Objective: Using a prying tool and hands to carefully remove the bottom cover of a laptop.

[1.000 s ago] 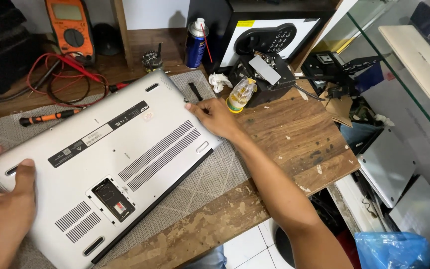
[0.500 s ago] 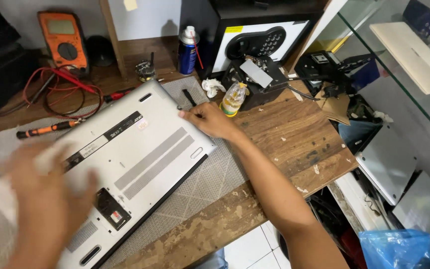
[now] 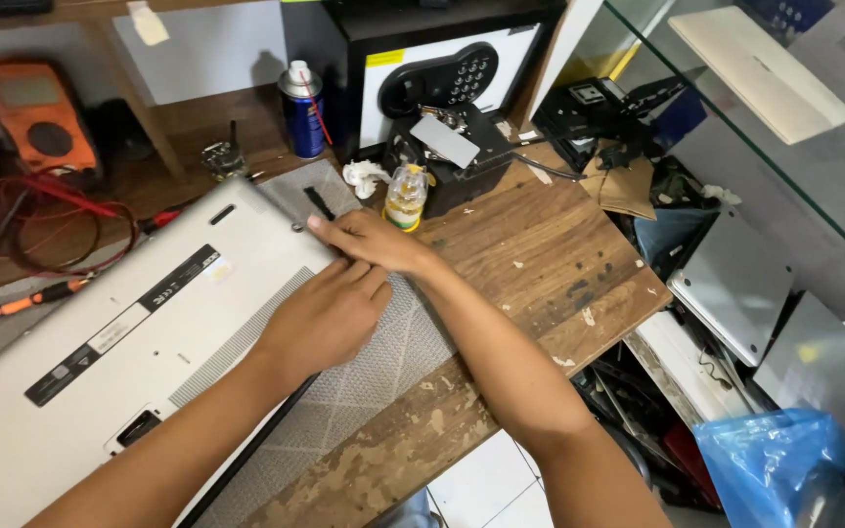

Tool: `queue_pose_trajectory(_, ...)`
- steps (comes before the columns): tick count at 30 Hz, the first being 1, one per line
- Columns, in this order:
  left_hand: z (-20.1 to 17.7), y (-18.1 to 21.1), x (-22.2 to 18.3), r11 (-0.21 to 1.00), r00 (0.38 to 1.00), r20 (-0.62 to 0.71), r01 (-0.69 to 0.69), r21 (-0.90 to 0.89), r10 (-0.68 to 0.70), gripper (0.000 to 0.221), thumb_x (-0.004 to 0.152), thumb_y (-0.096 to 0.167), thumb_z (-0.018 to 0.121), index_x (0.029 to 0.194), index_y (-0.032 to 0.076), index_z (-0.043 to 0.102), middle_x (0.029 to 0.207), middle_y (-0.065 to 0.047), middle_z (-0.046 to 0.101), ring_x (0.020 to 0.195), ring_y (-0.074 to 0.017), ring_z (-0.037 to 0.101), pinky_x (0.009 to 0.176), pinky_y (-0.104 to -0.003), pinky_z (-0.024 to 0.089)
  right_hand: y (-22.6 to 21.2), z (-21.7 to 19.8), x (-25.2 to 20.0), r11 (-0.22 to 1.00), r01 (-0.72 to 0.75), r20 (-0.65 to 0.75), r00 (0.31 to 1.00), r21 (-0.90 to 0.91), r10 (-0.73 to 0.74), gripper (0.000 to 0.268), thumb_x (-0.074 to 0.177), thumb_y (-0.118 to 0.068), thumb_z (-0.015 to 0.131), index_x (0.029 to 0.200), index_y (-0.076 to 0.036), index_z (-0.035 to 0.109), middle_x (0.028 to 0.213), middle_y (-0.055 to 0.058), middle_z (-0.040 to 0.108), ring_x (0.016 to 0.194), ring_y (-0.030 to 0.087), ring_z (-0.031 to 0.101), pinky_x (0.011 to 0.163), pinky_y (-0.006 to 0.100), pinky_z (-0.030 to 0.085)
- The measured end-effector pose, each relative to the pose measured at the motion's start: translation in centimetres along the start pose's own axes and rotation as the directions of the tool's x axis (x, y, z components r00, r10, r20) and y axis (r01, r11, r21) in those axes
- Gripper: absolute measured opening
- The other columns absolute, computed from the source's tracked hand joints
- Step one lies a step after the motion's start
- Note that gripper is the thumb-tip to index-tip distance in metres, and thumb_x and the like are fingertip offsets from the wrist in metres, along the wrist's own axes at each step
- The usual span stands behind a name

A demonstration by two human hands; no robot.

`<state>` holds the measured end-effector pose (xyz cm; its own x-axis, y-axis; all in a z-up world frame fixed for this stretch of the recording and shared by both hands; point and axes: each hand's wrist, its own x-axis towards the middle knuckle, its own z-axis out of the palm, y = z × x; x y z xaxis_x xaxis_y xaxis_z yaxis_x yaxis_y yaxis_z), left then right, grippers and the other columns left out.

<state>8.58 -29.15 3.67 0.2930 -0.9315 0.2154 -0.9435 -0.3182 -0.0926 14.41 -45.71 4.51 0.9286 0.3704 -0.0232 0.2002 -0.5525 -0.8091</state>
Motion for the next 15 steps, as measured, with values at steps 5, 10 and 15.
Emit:
queue_pose_trajectory(5, -1.8, 0.3, 0.4, 1.0, 1.0, -0.031, 0.003, 0.03, -0.002, 0.034, 0.084, 0.016, 0.069, 0.113, 0.001, 0.064, 0.106, -0.014, 0.061, 0.109, -0.0309, 0.058, 0.094, -0.042, 0.046, 0.6, -0.4, 0.0, 0.998, -0.009, 0.063, 0.998, 0.065, 0.005, 0.073, 0.104, -0.063, 0.034, 0.062, -0.011, 0.063, 0.059, 0.006, 0.06, 0.065, 0.023, 0.06, 0.066, 0.039, 0.052)
queue_pose_trajectory(10, -3.0, 0.6, 1.3, 0.989, 1.0, 0.003, 0.013, -0.146, -0.013, 0.028, 0.077, 0.016, 0.073, 0.102, 0.004, 0.066, 0.094, -0.012, 0.064, 0.102, -0.0288, 0.06, 0.094, -0.043, 0.046, 2.6, -0.6, 0.2, 0.993, -0.019, 0.206, 0.979, 0.12, -0.006, 0.076, 0.102, -0.072, 0.023, 0.065, -0.016, 0.059, 0.066, 0.001, 0.06, 0.068, 0.02, 0.056, 0.07, 0.035, 0.049)
queue_pose_trajectory(15, -2.6, -0.3, 1.9, 0.962, 0.999, 0.039, -0.001, -0.272, 0.012, 0.032, 0.073, 0.019, 0.073, 0.101, 0.006, 0.068, 0.089, -0.012, 0.067, 0.096, -0.029, 0.063, 0.094, -0.045, 0.045, 1.5, -0.9, -0.6, 0.992, -0.049, 0.249, 0.968, 0.113, 0.02, 0.088, 0.096, -0.081, 0.025, 0.086, -0.007, 0.07, 0.09, 0.016, 0.066, 0.089, 0.031, 0.062, 0.082, 0.044, 0.049)
